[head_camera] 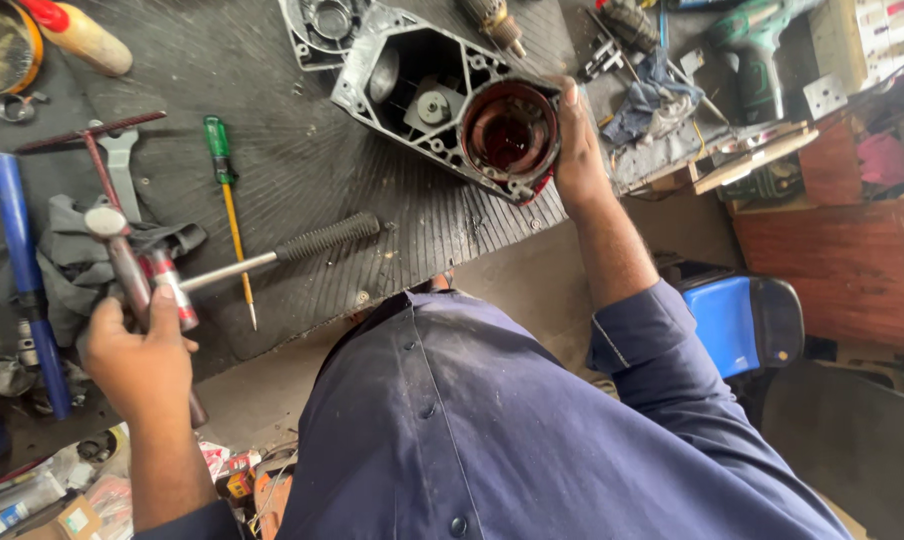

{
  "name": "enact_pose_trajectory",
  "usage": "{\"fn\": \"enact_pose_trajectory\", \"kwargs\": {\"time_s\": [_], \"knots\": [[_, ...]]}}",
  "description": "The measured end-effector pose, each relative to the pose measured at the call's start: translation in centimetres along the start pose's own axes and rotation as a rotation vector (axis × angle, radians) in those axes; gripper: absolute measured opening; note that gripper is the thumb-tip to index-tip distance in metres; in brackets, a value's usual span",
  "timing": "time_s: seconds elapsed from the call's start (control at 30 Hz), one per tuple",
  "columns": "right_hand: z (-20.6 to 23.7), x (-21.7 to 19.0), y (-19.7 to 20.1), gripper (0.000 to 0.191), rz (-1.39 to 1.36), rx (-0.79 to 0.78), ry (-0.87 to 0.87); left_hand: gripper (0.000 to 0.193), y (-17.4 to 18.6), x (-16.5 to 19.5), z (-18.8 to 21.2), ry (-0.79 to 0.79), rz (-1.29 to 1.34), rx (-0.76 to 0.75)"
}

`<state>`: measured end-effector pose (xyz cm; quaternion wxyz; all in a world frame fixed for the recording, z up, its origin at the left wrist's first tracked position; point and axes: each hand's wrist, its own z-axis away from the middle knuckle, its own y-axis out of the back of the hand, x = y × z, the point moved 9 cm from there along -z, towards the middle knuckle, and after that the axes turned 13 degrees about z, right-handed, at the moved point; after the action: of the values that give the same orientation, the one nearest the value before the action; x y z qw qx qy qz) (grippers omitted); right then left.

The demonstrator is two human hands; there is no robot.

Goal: The person applies a blue sealant to a red motor housing, then uses a hammer to seat a metal casing onto the assembly. They use a screwdriver to tighten fasteners and wipe the exterior with a cloth.

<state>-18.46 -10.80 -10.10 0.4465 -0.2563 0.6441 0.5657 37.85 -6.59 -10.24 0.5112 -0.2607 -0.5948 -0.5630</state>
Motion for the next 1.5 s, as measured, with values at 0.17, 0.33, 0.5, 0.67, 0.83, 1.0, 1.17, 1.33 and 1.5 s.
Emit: {"fn": "enact_pose_trajectory", "kwargs": {"time_s": [0.17, 0.33, 0.5, 0.67, 0.83, 1.0, 1.17, 1.33, 1.5], "knots": [[0.0, -0.4, 0.5, 0.072, 0.004, 0.011, -0.039, 0.028, -0.2, 3.3, -0.6, -0.276, -0.044, 0.000], [1.3, -3.3, 1.4, 0.068, 0.378, -0.045, 0.056, 0.020, -3.6, 3.8, 0.8, -0.083, 0.531, -0.311], [3.2, -4.2, 1.5, 0.067, 0.619, -0.053, -0.045, 0.019, -10.3, 5.1, 4.0, 0.003, 0.501, -0.540], [7.0, -7.9, 0.4, 0.073, 0.537, -0.007, 0.226, 0.022, -14.4, 7.1, 6.3, 0.012, 0.444, -0.623], [8.2, -5.7, -0.4, 0.074, 0.430, -0.007, 0.092, 0.023, -15.4, 8.6, 7.4, 0.012, 0.443, -0.644], [8.4, -1.2, -0.2, 0.074, 0.234, 0.104, -0.024, 0.023, -15.2, 7.9, 8.2, 0.017, 0.439, -0.637], [8.2, 2.8, -0.6, 0.072, -0.397, 0.177, -0.189, 0.023, -15.5, 6.0, 9.1, 0.085, 0.502, -0.651], [8.6, 4.9, -2.1, 0.065, -0.595, 0.176, -0.332, 0.022, -16.8, 5.1, 10.2, 0.135, 0.472, -0.601], [7.9, 5.5, 3.1, 0.058, -0.342, 0.200, -0.135, 0.022, -19.2, 6.0, 12.8, 0.112, 0.499, -0.468]]}}
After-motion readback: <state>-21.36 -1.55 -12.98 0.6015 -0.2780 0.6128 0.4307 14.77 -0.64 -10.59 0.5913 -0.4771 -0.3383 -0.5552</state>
